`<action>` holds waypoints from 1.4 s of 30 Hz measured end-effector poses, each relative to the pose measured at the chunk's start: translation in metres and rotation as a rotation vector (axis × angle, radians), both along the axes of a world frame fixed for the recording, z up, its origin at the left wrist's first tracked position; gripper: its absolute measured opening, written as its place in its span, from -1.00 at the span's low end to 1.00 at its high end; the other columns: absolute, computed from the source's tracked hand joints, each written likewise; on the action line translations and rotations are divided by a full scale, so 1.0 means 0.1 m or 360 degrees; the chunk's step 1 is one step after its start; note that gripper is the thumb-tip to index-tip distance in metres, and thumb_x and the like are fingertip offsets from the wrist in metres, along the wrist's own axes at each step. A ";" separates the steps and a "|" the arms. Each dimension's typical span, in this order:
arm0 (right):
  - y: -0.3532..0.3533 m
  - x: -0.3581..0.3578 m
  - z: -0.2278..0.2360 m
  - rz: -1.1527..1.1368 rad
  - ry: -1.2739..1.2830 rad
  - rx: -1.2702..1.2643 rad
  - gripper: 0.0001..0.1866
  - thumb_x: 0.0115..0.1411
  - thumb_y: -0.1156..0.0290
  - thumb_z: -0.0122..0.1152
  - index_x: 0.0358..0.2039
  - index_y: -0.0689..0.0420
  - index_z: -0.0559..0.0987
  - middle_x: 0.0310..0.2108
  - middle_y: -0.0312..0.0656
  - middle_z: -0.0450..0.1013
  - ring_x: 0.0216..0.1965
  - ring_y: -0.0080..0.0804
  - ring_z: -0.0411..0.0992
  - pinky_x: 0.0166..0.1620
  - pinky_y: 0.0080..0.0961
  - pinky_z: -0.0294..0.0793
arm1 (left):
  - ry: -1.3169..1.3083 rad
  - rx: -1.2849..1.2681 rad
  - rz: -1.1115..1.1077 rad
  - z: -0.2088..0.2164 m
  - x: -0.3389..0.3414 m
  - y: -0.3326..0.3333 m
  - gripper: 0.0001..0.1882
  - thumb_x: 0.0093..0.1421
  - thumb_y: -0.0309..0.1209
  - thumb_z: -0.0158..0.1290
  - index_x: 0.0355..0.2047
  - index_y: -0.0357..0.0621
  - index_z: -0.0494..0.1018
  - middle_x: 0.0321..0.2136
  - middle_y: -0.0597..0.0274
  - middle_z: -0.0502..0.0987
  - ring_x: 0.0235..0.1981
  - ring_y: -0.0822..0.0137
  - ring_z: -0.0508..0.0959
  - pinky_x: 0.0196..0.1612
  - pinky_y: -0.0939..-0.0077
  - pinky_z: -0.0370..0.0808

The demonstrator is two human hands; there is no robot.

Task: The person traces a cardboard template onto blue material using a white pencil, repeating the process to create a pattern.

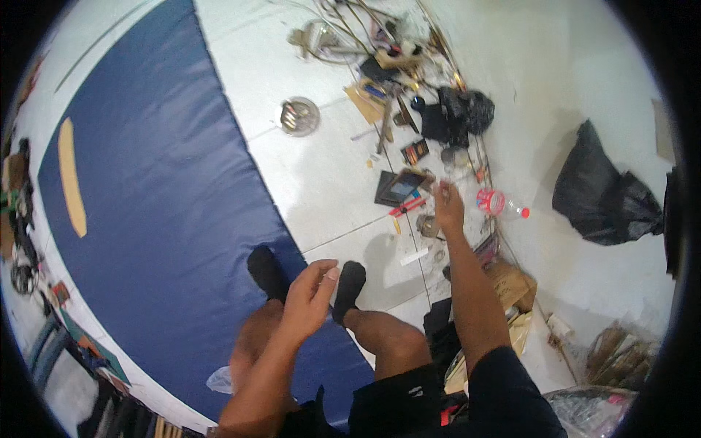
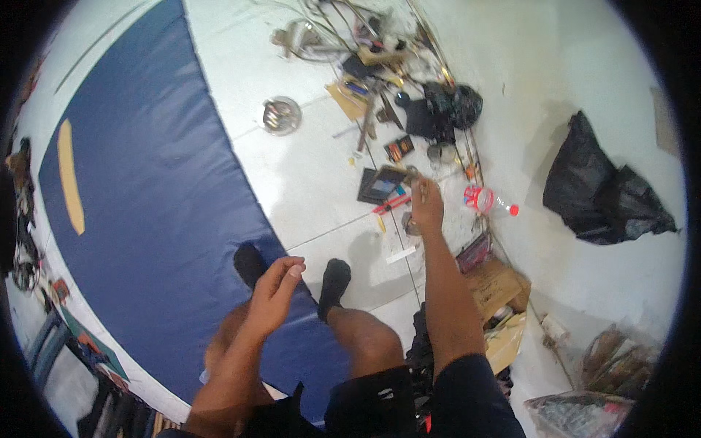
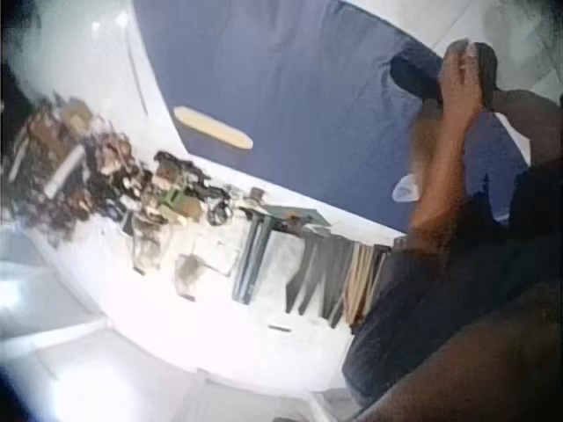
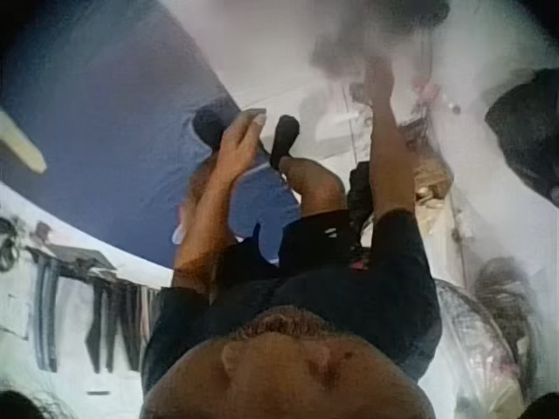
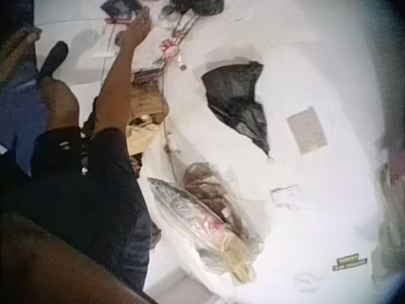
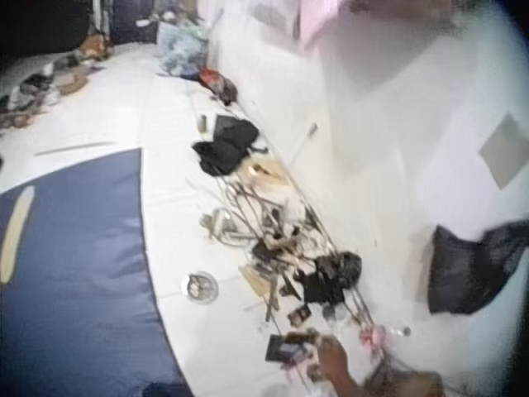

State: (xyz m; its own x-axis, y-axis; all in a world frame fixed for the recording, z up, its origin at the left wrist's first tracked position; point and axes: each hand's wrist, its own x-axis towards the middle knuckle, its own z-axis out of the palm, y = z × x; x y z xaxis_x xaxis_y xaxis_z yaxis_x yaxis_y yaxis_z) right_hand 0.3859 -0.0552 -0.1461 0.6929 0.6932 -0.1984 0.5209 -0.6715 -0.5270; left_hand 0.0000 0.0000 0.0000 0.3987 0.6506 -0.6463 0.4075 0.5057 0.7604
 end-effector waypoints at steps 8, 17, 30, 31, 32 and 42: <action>-1.03 -1.25 2.45 0.1001 0.0495 -0.0743 -0.57 0.30 0.03 0.26 -0.04 0.14 0.63 -0.14 0.12 0.61 -0.06 0.15 0.57 0.01 -0.03 0.54 | 0.0160 0.0211 0.0192 1.59 -1.02 -1.25 -0.68 0.38 -0.28 0.12 0.01 -0.25 0.56 -0.09 -0.05 0.66 -0.01 0.02 0.64 0.09 0.22 0.53; -1.64 -1.80 2.70 0.0687 0.0990 -0.1267 -0.63 0.31 0.20 0.32 -0.16 0.32 0.60 -0.39 -0.08 0.60 -0.48 -0.29 0.60 -0.42 -0.34 0.63 | 0.1511 0.0554 0.0264 3.30 -3.06 -2.51 -0.58 0.16 -0.10 0.23 -0.12 -0.13 0.60 -0.09 -0.09 0.59 -0.01 -0.18 0.56 0.10 -0.01 0.45; -0.32 -4.62 3.80 0.0754 0.0742 -0.1158 -0.67 0.38 0.27 0.23 -0.20 0.35 0.56 -0.40 -0.03 0.58 -0.47 -0.30 0.57 -0.45 -0.37 0.65 | 0.1004 0.0007 0.1514 2.73 -5.96 -2.96 -0.65 0.27 -0.20 0.21 -0.11 -0.23 0.60 -0.09 -0.11 0.60 0.03 -0.10 0.53 0.14 0.15 0.46; -0.28 -4.98 3.81 0.0773 0.0764 -0.1205 -0.66 0.38 0.25 0.22 -0.19 0.37 0.56 -0.39 0.00 0.59 -0.48 -0.30 0.57 -0.44 -0.36 0.65 | 0.1050 0.0017 0.1548 2.78 -6.30 -2.97 -0.66 0.27 -0.20 0.21 -0.12 -0.23 0.60 -0.10 -0.11 0.60 0.01 -0.09 0.54 0.12 0.16 0.47; -0.27 -5.32 3.83 0.0795 0.0786 -0.1215 -0.65 0.38 0.25 0.23 -0.18 0.37 0.56 -0.39 0.00 0.59 -0.46 -0.29 0.57 -0.42 -0.36 0.65 | 0.1110 0.0008 0.1599 2.86 -6.58 -3.02 -0.68 0.27 -0.20 0.21 -0.16 -0.22 0.61 -0.12 -0.07 0.61 -0.05 -0.04 0.56 0.05 0.19 0.50; 0.47 -7.20 4.00 0.0708 0.0876 -0.1141 -0.66 0.37 0.25 0.25 -0.17 0.36 0.57 -0.33 -0.01 0.57 -0.39 -0.25 0.58 -0.42 -0.33 0.66 | 0.1135 -0.0623 0.1708 3.26 -9.17 -2.39 -0.62 0.27 -0.15 0.23 -0.14 -0.26 0.62 -0.24 0.04 0.67 -0.18 0.19 0.64 -0.05 0.29 0.54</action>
State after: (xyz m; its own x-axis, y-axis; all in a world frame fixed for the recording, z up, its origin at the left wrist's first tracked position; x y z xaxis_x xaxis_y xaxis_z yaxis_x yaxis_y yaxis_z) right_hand -0.3341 -0.0085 0.2537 0.0865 0.4584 -0.8845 0.6072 -0.7281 -0.3180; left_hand -0.9173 -0.2395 0.3256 -0.6862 0.1532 -0.7111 -0.0805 0.9556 0.2835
